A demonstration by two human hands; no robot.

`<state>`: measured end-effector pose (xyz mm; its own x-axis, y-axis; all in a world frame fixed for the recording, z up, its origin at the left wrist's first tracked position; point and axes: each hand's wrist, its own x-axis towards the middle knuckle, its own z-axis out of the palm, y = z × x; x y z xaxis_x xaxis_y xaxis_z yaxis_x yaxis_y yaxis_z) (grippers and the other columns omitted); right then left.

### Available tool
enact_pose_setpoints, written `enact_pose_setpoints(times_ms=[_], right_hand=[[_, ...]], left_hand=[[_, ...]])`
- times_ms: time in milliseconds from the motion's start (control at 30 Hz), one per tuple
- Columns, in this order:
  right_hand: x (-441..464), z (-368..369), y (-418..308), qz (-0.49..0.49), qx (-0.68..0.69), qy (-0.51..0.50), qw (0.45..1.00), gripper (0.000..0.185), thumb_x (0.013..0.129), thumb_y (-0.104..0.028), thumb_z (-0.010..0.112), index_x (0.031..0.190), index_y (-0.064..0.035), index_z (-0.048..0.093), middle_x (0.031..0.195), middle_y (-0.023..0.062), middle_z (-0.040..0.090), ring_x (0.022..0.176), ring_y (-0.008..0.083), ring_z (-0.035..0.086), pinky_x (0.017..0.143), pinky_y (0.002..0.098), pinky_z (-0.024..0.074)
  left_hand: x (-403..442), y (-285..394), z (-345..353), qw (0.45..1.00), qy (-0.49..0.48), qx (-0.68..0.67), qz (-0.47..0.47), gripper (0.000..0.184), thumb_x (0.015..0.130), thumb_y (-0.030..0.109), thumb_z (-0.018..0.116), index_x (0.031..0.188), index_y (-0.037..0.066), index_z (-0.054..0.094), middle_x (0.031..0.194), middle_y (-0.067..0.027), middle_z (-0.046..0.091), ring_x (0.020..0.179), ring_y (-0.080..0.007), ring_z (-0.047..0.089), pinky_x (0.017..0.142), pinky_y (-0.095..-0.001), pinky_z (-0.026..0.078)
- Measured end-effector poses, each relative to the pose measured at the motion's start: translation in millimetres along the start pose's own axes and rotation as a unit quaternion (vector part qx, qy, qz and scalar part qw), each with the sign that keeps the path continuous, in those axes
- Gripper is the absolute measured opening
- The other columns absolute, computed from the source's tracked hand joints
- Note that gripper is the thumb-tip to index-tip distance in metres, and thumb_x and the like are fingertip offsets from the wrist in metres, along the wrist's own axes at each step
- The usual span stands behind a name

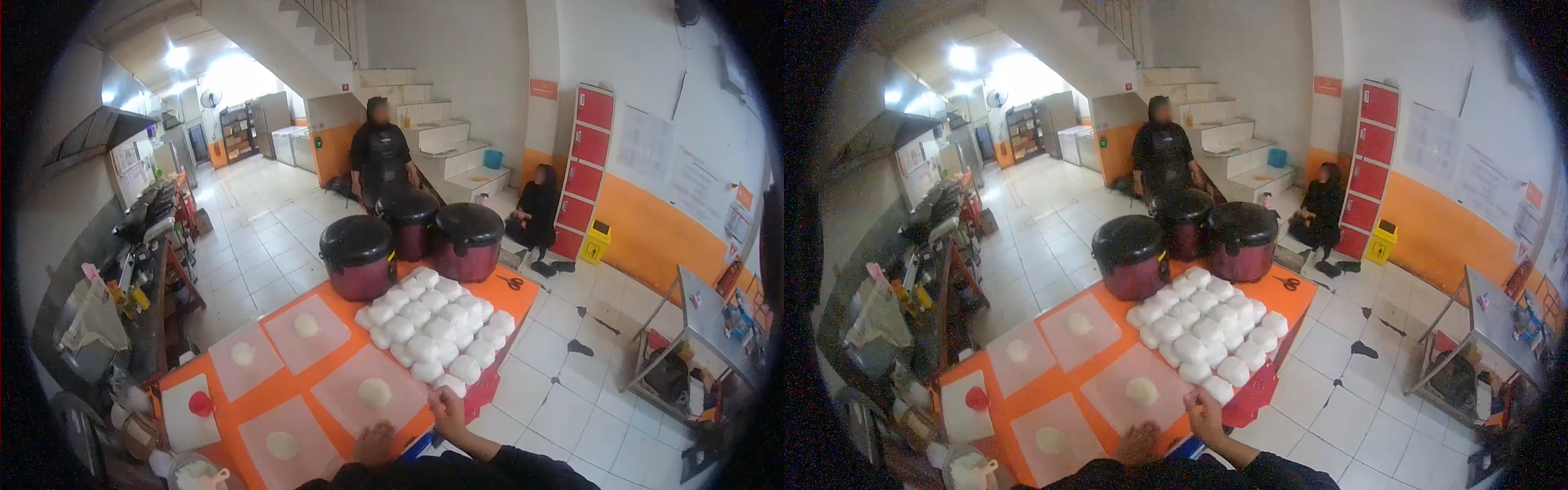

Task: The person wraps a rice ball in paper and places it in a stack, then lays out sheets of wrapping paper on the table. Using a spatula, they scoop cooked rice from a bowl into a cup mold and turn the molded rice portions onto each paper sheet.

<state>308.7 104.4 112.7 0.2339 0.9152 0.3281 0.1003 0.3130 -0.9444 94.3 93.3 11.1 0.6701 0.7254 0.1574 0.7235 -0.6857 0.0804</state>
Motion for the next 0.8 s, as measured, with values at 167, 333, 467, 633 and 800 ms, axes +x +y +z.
enact_pose_setpoints(times_ms=[167,333,467,633,800], right_hand=[[-28,-14,27,-0.076,-0.296,-0.293,0.906,0.023,0.075,-0.024,0.065,0.087,-0.0072,0.057,0.082,0.0081,0.058,0.078,0.0232,0.058,0.072,0.0351,0.0455],[-28,-18,55,-0.264,-0.436,-0.399,0.762,0.049,0.073,-0.035,0.064,0.113,-0.0108,0.048,0.121,0.0096,0.047,0.113,0.0228,0.045,0.09,0.0466,0.0353],[-24,-21,68,-0.224,-0.497,-0.483,0.685,0.067,0.074,-0.032,0.061,0.131,-0.0143,0.032,0.143,0.0069,0.023,0.129,0.0208,0.029,0.098,0.0556,0.024],[-40,-31,132,-0.259,-0.457,-0.444,0.727,0.05,0.075,-0.022,0.056,0.123,-0.0134,0.044,0.133,0.0034,0.04,0.123,0.0192,0.038,0.099,0.0451,0.0308],[-35,-27,107,-0.23,-0.344,-0.412,0.812,0.028,0.078,-0.017,0.053,0.104,-0.0092,0.057,0.107,0.0074,0.059,0.108,0.0214,0.051,0.089,0.0358,0.0413]], left_hand=[[-48,-53,65,0.997,0.038,0.061,0.042,0.049,0.08,0.031,0.051,0.124,0.013,0.042,0.131,-0.0068,0.041,0.121,-0.0235,0.039,0.096,-0.0455,0.033],[-51,-55,17,0.997,0.046,-0.033,0.051,0.033,0.076,0.024,0.054,0.107,0.014,0.054,0.112,-0.0025,0.055,0.106,-0.02,0.052,0.088,-0.038,0.04],[-55,-67,30,0.999,0.037,-0.015,0.031,0.027,0.076,0.022,0.054,0.101,0.013,0.056,0.1,-0.0026,0.058,0.096,-0.0211,0.056,0.08,-0.0369,0.043],[-50,-55,-8,0.971,-0.022,-0.206,-0.123,0.028,0.076,0.021,0.054,0.102,0.012,0.055,0.094,-0.0081,0.06,0.091,-0.0269,0.057,0.077,-0.0379,0.045],[-36,-36,-73,0.922,-0.235,-0.213,-0.224,0.032,0.077,0.023,0.058,0.108,0.013,0.055,0.099,-0.01,0.061,0.094,-0.0268,0.057,0.081,-0.0361,0.045]])
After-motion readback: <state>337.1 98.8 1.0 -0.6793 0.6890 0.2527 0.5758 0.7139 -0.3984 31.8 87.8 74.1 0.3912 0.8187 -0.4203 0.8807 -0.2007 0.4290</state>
